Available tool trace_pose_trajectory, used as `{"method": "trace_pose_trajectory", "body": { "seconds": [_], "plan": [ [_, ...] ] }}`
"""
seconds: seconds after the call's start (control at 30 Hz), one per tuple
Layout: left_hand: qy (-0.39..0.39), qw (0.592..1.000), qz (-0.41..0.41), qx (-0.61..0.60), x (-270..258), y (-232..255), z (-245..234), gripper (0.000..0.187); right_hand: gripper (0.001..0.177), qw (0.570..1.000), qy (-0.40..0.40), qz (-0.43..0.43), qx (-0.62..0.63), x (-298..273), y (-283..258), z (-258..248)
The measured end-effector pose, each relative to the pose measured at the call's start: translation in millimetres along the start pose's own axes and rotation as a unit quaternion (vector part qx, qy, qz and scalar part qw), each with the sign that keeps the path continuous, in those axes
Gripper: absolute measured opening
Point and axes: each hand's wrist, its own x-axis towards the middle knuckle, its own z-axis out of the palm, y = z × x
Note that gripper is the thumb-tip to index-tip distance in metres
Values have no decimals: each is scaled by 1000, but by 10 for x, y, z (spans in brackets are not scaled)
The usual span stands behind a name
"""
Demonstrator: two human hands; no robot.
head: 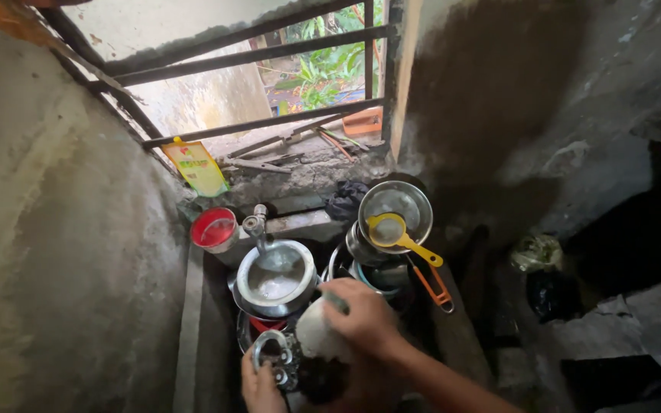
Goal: Washing various kitchen utensils and metal pots in a concrete sink using a sponge.
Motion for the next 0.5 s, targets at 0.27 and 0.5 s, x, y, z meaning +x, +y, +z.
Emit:
{"method": "trace_pose_trajectory", "body": {
  "seconds": [0.27, 0.5],
  "plan": [
    [74, 994, -78, -2, 23, 10, -224, 48, 48, 872, 151, 255, 390, -737, 2299, 815],
    [24, 999, -34, 11, 85, -162, -274, 48, 50, 687, 116, 438, 568, -862, 2991, 1039]
  ]
}}
